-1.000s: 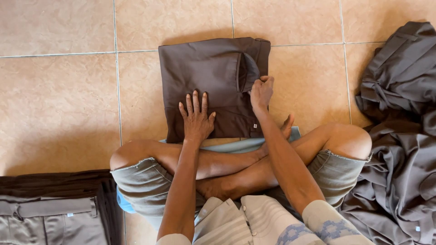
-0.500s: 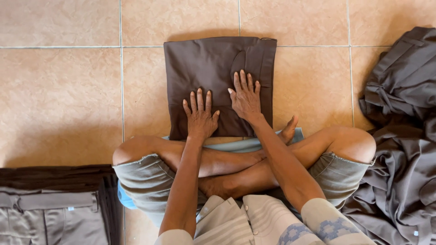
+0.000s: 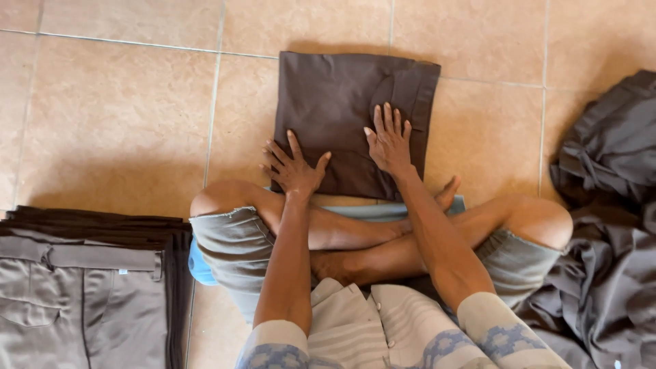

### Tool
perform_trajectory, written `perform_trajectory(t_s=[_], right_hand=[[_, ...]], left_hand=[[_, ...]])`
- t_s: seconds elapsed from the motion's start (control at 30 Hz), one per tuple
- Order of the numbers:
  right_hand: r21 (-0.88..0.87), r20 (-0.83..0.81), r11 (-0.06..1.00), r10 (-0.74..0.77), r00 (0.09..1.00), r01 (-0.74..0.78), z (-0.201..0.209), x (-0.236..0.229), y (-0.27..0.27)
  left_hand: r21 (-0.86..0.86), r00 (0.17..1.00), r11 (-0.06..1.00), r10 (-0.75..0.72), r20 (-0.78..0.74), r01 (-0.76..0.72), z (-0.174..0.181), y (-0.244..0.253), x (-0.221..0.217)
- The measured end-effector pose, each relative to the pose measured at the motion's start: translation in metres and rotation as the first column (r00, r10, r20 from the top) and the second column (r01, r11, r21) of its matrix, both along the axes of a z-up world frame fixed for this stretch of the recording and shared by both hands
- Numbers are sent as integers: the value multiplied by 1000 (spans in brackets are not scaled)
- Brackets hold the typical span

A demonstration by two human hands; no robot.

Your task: Folding brown pants into a neat rectangular shape while sitting on the floor.

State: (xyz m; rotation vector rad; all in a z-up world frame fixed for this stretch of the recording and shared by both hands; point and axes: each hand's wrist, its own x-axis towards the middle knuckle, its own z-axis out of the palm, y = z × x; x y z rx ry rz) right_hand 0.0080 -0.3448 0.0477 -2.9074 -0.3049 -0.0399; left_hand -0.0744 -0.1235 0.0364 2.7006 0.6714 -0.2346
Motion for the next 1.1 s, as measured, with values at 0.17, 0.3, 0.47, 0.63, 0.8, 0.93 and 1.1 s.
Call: perform_trajectory(t_s=[0.17,0.3,0.47,0.63,0.8,0.93,1.1], right_hand=[[211,462,960,-264,847,184,15,-17,-33],[145,-299,769,-566,768,623,-61,-21,-116],[328,-27,831,-468,883,450,-62,12,-96],[134,118,910,-409,905,393,1,-20,-47],[103,-97,991,-79,992,89,57,-65,-6],[-175,-326,981,-137,935,83,33,-68,-26],[-183,-317,980,-137,938,81,3,-62,-41]], left_hand=[[50,996,998,27,81,-31,-6,-2,3],[44,996,998,30,81,-33,-4,-4,2],[39,985,997,59,164,-66,-2,-6,15],[36,953,998,37,301,-50,4,9,9],[82,996,995,-52,-71,58,-36,27,-5],[134,953,986,-60,-297,104,-18,28,-2],[89,876,982,-109,-469,169,-19,37,10]])
